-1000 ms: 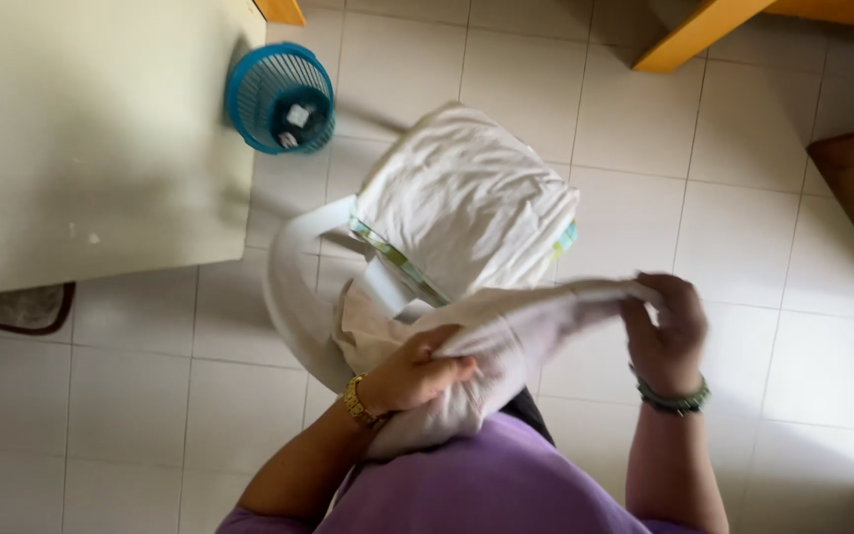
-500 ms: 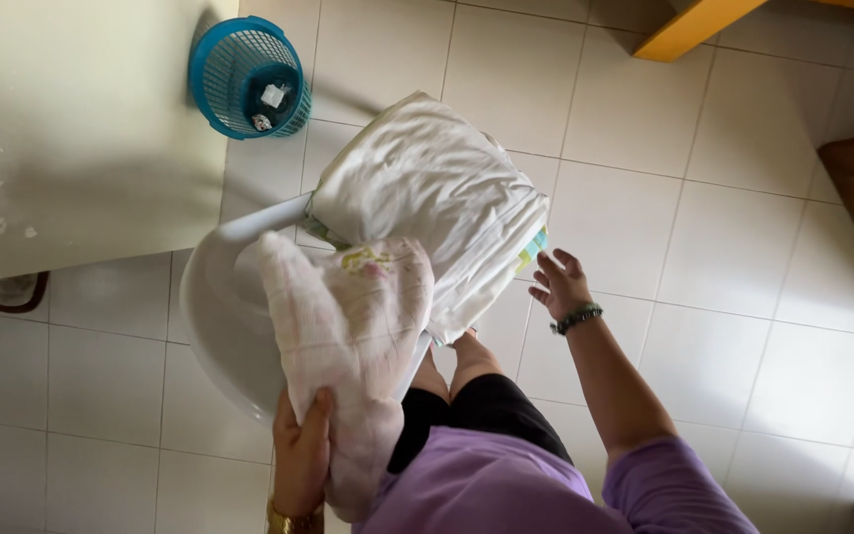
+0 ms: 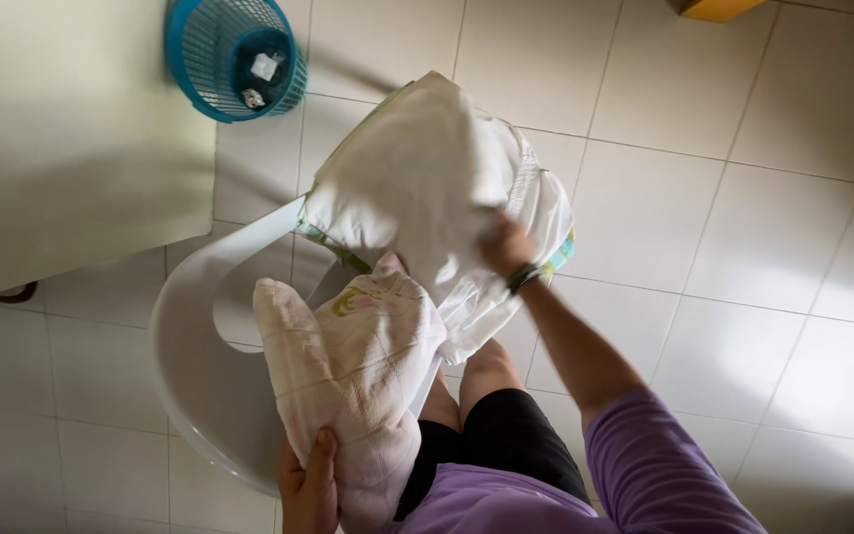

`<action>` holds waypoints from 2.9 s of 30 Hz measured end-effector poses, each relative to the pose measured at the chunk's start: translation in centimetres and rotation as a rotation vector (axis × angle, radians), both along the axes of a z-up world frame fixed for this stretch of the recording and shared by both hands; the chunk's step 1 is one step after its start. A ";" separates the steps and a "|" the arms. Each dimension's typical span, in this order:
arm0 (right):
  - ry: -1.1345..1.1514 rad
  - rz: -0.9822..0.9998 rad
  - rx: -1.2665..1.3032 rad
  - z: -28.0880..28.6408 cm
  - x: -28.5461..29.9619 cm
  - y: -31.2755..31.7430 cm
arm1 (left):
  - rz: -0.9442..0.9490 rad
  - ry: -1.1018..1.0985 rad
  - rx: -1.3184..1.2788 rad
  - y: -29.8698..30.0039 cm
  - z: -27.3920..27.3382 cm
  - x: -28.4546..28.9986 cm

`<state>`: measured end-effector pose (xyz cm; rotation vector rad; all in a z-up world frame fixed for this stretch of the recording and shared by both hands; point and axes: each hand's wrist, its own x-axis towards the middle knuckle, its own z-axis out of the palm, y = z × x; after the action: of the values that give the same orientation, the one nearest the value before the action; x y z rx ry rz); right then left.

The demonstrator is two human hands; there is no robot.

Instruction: The person folds white pillowcases and patterned sheets by hand in a bedroom. They repeatedly walk between a bed and a stack of plastic chairs, picking up items, folding them, and placing them on the chairs.

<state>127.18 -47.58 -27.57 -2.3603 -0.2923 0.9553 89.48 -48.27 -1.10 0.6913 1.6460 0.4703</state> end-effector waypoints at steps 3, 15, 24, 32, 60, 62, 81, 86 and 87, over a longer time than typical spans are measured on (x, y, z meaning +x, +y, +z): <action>0.064 0.748 0.214 8.5 -8.8 1.1 | -0.045 -0.002 0.031 0.6 0.1 1.5; 0.118 -0.490 0.472 -1.9 -0.9 -5.1 | -0.152 0.103 -0.058 1.5 1.4 2.3; 0.413 -0.801 -0.094 1.7 -3.8 -1.9 | -0.106 0.007 -0.056 1.1 1.0 1.9; -0.449 0.480 0.080 4.0 -12.6 3.6 | -0.087 0.013 -0.050 2.0 1.7 3.2; 0.547 -0.570 0.397 12.5 0.4 9.1 | 0.014 0.082 0.293 -0.1 5.7 -0.5; 0.592 -0.474 0.595 19.0 3.1 10.9 | 0.077 0.140 0.407 -1.2 7.4 -1.5; 0.969 -0.444 0.903 33.1 4.0 9.7 | 0.579 -0.314 0.173 -4.3 7.4 7.7; 1.019 -0.282 0.460 23.8 -3.7 -1.0 | 0.591 -0.530 0.159 -3.4 -0.8 10.1; 1.020 -0.270 0.451 25.1 -5.1 -2.5 | 0.605 -0.530 0.161 -3.8 -0.3 10.2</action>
<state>122.09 -50.08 -2.47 -1.2480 0.1967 1.5933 99.71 -52.07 -1.44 0.1351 1.2902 1.1257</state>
